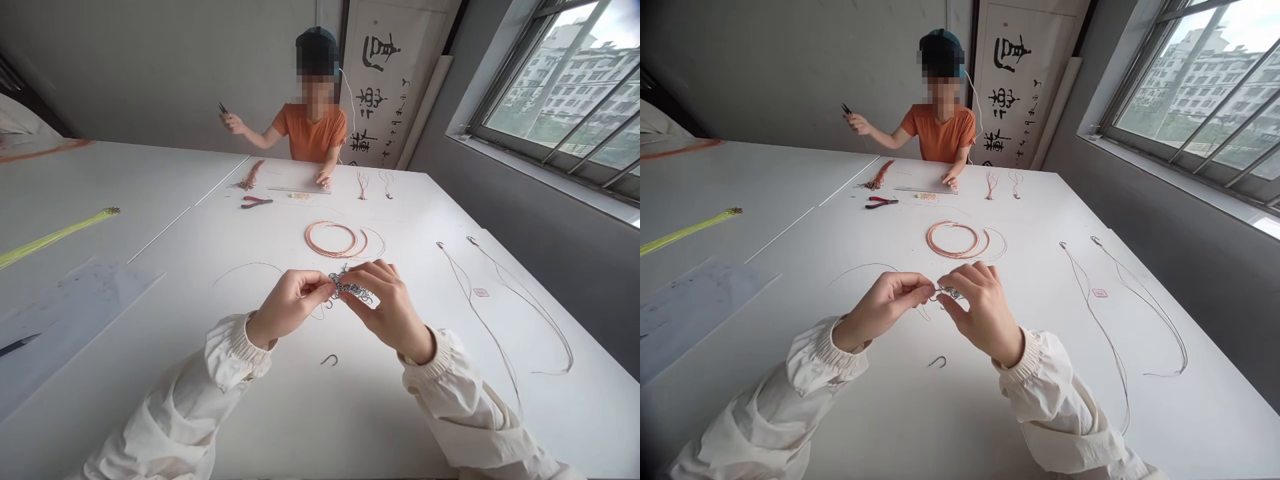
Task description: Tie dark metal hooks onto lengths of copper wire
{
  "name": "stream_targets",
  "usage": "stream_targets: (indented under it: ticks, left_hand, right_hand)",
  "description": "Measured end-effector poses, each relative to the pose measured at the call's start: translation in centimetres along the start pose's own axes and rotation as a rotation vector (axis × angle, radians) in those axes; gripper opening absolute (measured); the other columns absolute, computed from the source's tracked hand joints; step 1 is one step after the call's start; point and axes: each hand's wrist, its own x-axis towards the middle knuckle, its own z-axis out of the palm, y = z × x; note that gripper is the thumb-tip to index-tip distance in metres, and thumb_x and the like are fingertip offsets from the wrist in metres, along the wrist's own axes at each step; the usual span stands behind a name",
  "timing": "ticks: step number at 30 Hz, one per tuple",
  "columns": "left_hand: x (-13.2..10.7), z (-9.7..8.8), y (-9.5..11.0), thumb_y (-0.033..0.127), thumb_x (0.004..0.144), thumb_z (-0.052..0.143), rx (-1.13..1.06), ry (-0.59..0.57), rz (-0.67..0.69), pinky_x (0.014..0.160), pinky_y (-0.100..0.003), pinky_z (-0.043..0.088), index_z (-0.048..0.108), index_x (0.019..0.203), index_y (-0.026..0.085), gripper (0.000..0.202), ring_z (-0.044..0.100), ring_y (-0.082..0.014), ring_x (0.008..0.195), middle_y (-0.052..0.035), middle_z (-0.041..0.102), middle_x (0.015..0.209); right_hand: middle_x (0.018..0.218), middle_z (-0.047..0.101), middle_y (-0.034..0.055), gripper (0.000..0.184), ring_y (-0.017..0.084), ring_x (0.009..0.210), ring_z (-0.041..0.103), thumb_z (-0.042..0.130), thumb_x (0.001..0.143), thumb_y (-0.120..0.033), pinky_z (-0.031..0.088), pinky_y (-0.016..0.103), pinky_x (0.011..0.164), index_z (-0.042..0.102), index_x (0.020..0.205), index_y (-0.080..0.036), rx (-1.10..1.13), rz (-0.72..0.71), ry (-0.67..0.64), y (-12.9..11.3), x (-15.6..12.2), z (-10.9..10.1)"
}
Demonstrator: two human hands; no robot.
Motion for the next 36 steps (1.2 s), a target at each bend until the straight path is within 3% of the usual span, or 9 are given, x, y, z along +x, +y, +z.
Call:
stream_targets:
  ticks: [2, 7, 13, 17, 23, 30, 36]
  left_hand:
    - [-0.2, -0.1, 0.3, 0.035, 0.092, 0.057, -0.007, -0.021, -0.004, 0.062, -0.026, 0.038, 0.067, 0.08, 0.013, 0.026, 0.046, -0.0134, 0.068, -0.0019, 0.054, 0.07]
    - [-0.5, -0.7, 0.6, 0.036, 0.091, 0.057, 0.009, 0.019, 0.024, 0.057, -0.025, 0.035, 0.064, 0.075, 0.014, 0.028, 0.041, -0.0118, 0.062, -0.0003, 0.05, 0.066]
    - [-0.5, -1.4, 0.3, 0.035, 0.09, 0.062, 0.012, 0.131, 0.068, 0.06, -0.024, 0.039, 0.063, 0.074, 0.014, 0.027, 0.045, -0.0119, 0.065, 0.0, 0.051, 0.068]
    - [-0.5, -0.9, 0.3, 0.035, 0.089, 0.062, 0.001, 0.109, 0.064, 0.062, -0.025, 0.041, 0.065, 0.076, 0.013, 0.025, 0.048, -0.0124, 0.066, -0.0013, 0.056, 0.07]
    - [-0.6, -0.3, 0.8, 0.033, 0.091, 0.06, -0.022, 0.073, 0.07, 0.061, -0.024, 0.042, 0.066, 0.077, 0.014, 0.025, 0.048, -0.012, 0.065, -0.0017, 0.057, 0.071]
    - [-0.8, -0.8, 0.8, 0.035, 0.09, 0.06, 0.068, 0.053, 0.08, 0.063, -0.025, 0.046, 0.071, 0.081, 0.015, 0.025, 0.054, -0.0133, 0.068, -0.0038, 0.063, 0.074]
    - [-1.3, -0.5, 0.8, 0.045, 0.091, 0.058, 0.057, 0.029, -0.032, 0.045, -0.023, 0.044, 0.074, 0.097, 0.015, 0.034, 0.045, -0.0083, 0.048, -0.0077, 0.069, 0.083]
  right_hand:
    - [0.083, 0.071, 0.0008, 0.005, 0.018, 0.079, 0.06, 0.065, 0.091, -0.024, 0.045, 0.037, 0.081, 0.07, 0.091, -0.023, 0.124, 0.036, -0.093, 0.1, 0.5, -0.1]
    - [0.08, 0.072, 0.0023, 0.014, 0.016, 0.074, 0.064, 0.066, 0.09, -0.032, 0.051, 0.03, 0.069, 0.071, 0.085, -0.02, 0.386, 0.155, -0.184, 1.3, 1.0, -1.1]
    - [0.081, 0.072, 0.0031, 0.007, 0.019, 0.079, 0.065, 0.072, 0.084, -0.028, 0.052, 0.033, 0.072, 0.074, 0.084, -0.022, 0.406, 0.209, -0.074, 2.8, 0.8, -4.7]
    - [0.09, 0.073, 0.0035, 0.005, 0.022, 0.091, 0.066, 0.073, 0.083, -0.023, 0.052, 0.039, 0.085, 0.074, 0.088, -0.025, 0.541, 0.122, 0.03, 1.4, 0.8, -4.1]
    - [0.086, 0.075, 0.0013, 0.006, 0.022, 0.088, 0.066, 0.071, 0.086, -0.023, 0.047, 0.042, 0.086, 0.075, 0.087, -0.027, 0.352, 0.157, 0.028, -0.1, 1.0, -0.7]
    - [0.081, 0.074, -0.0027, 0.008, 0.017, 0.073, 0.063, 0.068, 0.089, -0.022, 0.039, 0.042, 0.09, 0.072, 0.084, -0.026, 0.216, 0.102, -0.054, 0.1, 1.0, -1.4]
    - [0.073, 0.071, -0.0013, 0.01, 0.017, 0.071, 0.058, 0.064, 0.092, -0.022, 0.037, 0.039, 0.085, 0.07, 0.084, -0.025, 0.044, 0.002, -0.059, -0.5, 0.8, -1.3]
